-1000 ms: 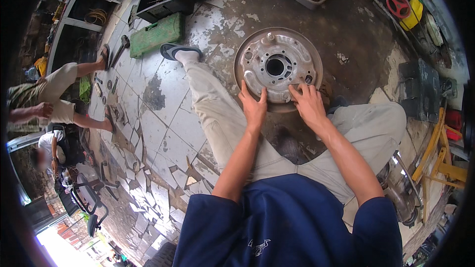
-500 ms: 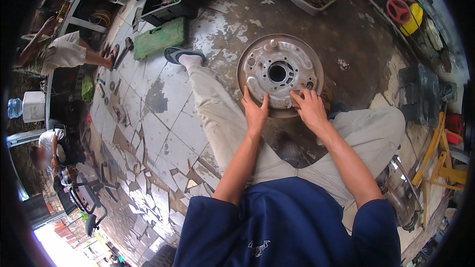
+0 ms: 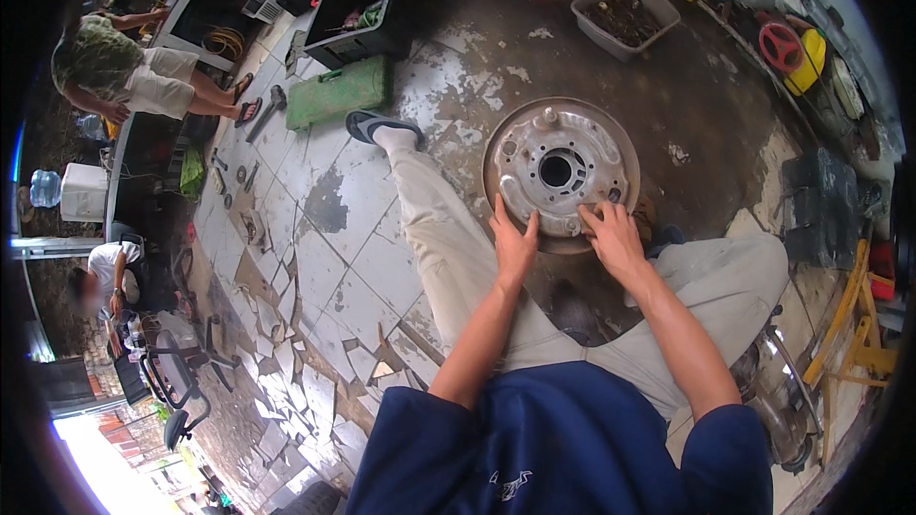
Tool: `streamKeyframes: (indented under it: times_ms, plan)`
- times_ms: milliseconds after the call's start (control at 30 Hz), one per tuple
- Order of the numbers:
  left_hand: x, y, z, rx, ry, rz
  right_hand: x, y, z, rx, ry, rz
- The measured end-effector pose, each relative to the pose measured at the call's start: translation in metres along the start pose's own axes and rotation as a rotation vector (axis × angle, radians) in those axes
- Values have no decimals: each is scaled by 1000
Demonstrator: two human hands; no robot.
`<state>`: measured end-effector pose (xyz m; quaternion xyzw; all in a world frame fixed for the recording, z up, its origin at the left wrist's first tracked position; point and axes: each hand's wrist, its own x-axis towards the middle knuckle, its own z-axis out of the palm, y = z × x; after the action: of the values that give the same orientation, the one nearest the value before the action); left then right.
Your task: The person sits on the floor and scrubs the surface of a brake drum with a small abrasive pad. They rotate the drum to clean different sections, then place it on the floor and continue scrubbing the inner and outer surfaces.
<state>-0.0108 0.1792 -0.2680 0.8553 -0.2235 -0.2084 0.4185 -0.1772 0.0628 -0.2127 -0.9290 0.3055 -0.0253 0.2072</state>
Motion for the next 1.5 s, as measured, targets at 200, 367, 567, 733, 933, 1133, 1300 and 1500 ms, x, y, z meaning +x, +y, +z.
streamKeyframes:
  times_ms: [200, 367, 567, 733, 933, 1133, 1300, 1500]
  plan:
    - [4, -3, 4, -18, 16, 31, 1, -2, -1, -37, 23, 0]
    - [6, -7, 6, -32, -5, 27, -2, -3, 4, -101, 69, -7]
    - [2, -14, 8, -10, 85, 74, 0, -2, 5, -48, 26, 4]
    - [1, 1, -2, 228, 164, 164, 7, 10, -7, 89, 5, 12]
    - [15, -6, 1, 408, 204, 383, 2, 8, 4, 91, 95, -48]
    - [9, -5, 5, 537, 218, 455, 4, 6, 13, -87, 139, -63]
    - [14, -8, 9, 538, 170, 465, 6, 9, 9, -40, 187, -68]
    - [15, -5, 7, 449, 123, 495, 8, 8, 6, -72, 182, -71]
